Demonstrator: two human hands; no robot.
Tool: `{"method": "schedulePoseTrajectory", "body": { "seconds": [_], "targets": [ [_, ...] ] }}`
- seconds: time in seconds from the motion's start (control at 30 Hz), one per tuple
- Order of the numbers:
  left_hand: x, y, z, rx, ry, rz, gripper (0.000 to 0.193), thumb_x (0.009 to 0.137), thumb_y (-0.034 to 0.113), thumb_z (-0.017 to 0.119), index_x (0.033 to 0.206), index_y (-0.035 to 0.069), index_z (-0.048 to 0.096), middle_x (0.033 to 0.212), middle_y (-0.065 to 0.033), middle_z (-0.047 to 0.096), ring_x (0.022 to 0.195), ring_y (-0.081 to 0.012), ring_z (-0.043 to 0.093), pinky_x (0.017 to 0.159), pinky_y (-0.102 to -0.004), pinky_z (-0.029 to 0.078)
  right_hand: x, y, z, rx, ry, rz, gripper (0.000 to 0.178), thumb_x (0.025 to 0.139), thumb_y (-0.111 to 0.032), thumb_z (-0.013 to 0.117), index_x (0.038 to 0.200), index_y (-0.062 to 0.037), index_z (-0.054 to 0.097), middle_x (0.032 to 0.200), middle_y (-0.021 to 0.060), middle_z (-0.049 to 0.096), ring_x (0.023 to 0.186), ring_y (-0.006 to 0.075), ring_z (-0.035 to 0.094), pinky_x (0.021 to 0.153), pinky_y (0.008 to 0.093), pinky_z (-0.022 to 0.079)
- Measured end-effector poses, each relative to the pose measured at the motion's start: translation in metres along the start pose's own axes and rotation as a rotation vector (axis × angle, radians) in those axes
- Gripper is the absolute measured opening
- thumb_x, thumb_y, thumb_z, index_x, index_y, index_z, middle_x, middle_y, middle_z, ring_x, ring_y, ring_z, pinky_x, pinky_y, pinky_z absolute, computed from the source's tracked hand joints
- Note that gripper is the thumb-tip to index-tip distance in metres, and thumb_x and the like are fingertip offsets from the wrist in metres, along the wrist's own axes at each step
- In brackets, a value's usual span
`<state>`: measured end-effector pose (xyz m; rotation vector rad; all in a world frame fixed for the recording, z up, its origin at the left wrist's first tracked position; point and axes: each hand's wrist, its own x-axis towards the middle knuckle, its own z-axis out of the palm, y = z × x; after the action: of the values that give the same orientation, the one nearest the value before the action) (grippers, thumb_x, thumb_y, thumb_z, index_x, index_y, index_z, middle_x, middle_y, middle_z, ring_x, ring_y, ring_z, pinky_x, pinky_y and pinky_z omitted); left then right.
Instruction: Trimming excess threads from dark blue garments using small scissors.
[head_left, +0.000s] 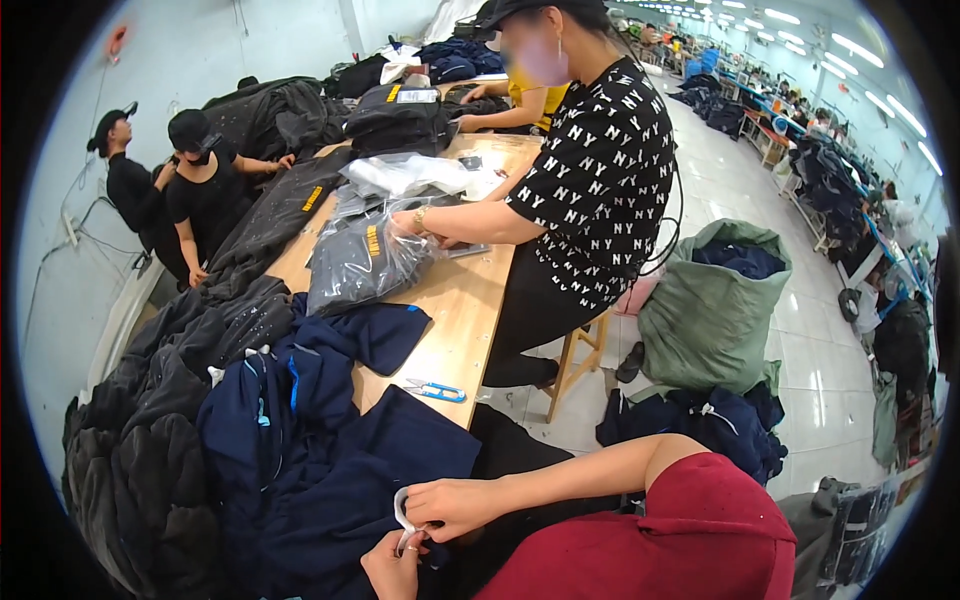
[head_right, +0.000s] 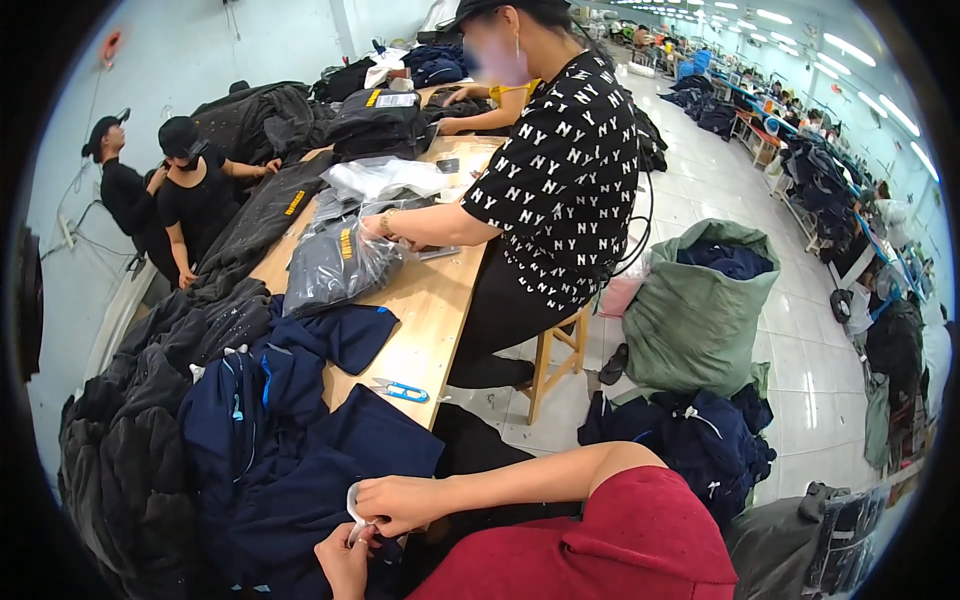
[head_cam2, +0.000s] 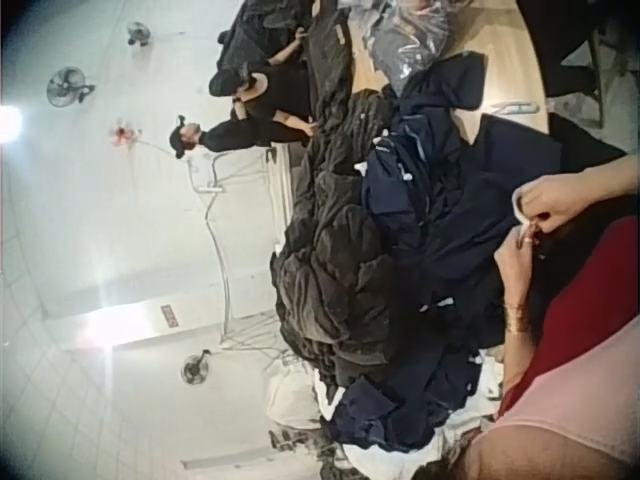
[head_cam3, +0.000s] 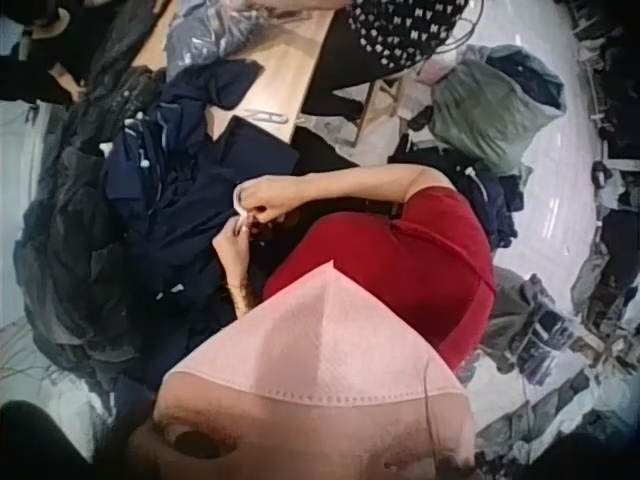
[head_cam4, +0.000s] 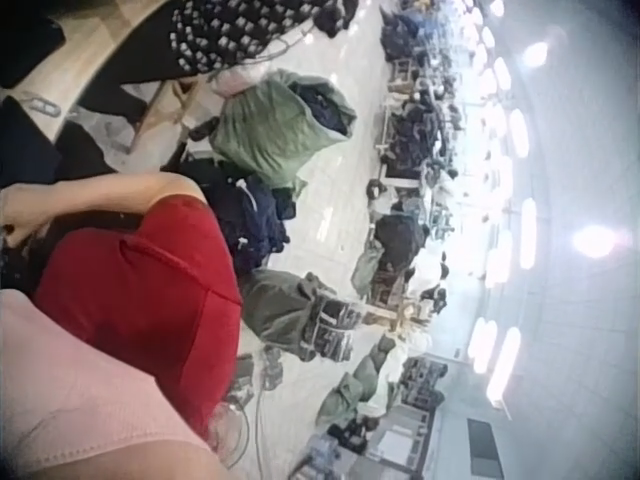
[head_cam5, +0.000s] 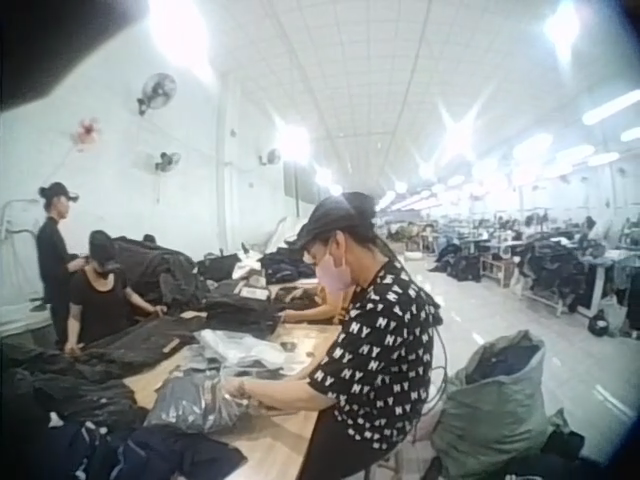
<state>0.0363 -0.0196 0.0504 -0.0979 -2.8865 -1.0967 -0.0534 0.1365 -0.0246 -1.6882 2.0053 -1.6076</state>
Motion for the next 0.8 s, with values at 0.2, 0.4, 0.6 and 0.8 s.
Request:
{"method": "schedulePoseTrajectory", "body": {
  "seconds": [0.2,0.4,0.6,0.8],
  "targets": [
    [0.01,-0.018,-0.001,-0.506,-0.348,-0.416,0.024,0.087,0.022,0.06,0.075,0.001,0.062,0.059,0.0008,0.056,0.05,-0.005,0.046,0.047,-0.0205,0.036,0.001,-0.014,-0.013,0.097,0.083,-0.162,0.01,0.075,-0.005,0.058,0.084,-0.0021,0.055,0.086,0.0103,0.054,0.083,0.0256,0.054,0.072,0.0344,0.046],
    [0.011,-0.023,0.023,-0.266,-0.085,-0.283,0.01,0.08,0.006,0.064,0.075,-0.003,0.063,0.057,-0.0045,0.06,0.047,-0.0079,0.054,0.046,-0.0187,0.041,-0.007,-0.003,0.0,0.025,0.0,0.26,0.012,0.075,-0.01,0.059,0.073,-0.0016,0.051,0.071,0.0104,0.052,0.073,0.0266,0.055,0.063,0.035,0.045],
    [0.009,-0.017,0.038,0.007,0.14,0.042,0.009,0.078,0.002,0.062,0.088,0.001,0.063,0.062,-0.0079,0.06,0.051,-0.0106,0.055,0.049,-0.026,0.043,0.0,-0.004,-0.01,0.246,-0.055,0.538,0.017,0.075,-0.014,0.061,0.072,0.0,0.051,0.065,0.01,0.05,0.067,0.026,0.053,0.06,0.0346,0.044],
    [0.011,-0.03,0.041,-0.659,-0.096,-0.323,0.018,0.093,0.017,0.051,0.085,0.001,0.055,0.056,0.0042,0.043,0.044,-0.0048,0.037,0.041,-0.0186,0.026,-0.007,0.004,-0.012,-0.102,0.151,0.215,0.011,0.079,-0.014,0.061,0.084,-0.0059,0.056,0.088,0.0095,0.045,0.08,0.0245,0.052,0.066,0.0325,0.045]
  ]
}}
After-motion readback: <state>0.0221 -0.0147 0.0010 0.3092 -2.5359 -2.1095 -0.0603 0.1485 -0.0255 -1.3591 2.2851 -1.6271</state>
